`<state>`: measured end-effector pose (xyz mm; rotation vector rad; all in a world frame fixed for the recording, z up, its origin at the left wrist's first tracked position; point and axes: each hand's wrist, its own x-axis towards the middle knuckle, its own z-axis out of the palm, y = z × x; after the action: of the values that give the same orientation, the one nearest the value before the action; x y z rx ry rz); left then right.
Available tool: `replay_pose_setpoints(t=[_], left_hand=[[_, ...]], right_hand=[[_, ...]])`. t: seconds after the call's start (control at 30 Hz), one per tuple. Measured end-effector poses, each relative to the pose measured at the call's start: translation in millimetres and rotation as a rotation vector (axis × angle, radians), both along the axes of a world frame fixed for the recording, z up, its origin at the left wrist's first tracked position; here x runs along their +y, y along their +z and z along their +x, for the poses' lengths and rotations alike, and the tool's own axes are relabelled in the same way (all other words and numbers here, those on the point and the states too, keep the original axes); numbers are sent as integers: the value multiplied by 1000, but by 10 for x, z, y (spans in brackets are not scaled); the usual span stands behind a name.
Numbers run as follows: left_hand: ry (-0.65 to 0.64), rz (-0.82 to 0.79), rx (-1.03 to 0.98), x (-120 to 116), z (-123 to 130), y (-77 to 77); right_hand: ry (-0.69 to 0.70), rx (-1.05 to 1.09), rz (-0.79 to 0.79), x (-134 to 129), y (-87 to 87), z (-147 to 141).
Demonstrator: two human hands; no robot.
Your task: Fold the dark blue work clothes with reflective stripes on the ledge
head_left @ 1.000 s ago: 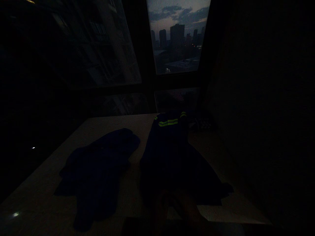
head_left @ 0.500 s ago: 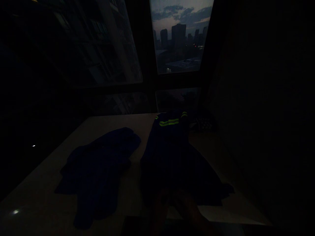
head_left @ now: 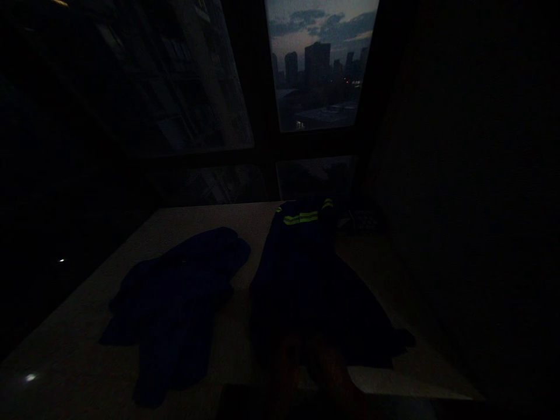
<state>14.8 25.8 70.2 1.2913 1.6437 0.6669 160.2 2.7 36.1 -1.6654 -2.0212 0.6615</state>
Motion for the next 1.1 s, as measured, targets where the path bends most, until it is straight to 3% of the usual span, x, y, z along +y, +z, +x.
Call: replay_pose_setpoints(t=[0.47,0.67,0.93,1.1], left_hand=[[23,-23,-41,30,88,42],[18,-65,-11,16,65,-65],[-32,-19,41,15,78,-32],[-80,1,91,1,35,-67]], right_hand=[[0,-135,118,-8,-182,9],[45,-268,146,16,-241,-17],[36,-240,-56,79,-56,8],[-45,-100,-78,99,50,40]])
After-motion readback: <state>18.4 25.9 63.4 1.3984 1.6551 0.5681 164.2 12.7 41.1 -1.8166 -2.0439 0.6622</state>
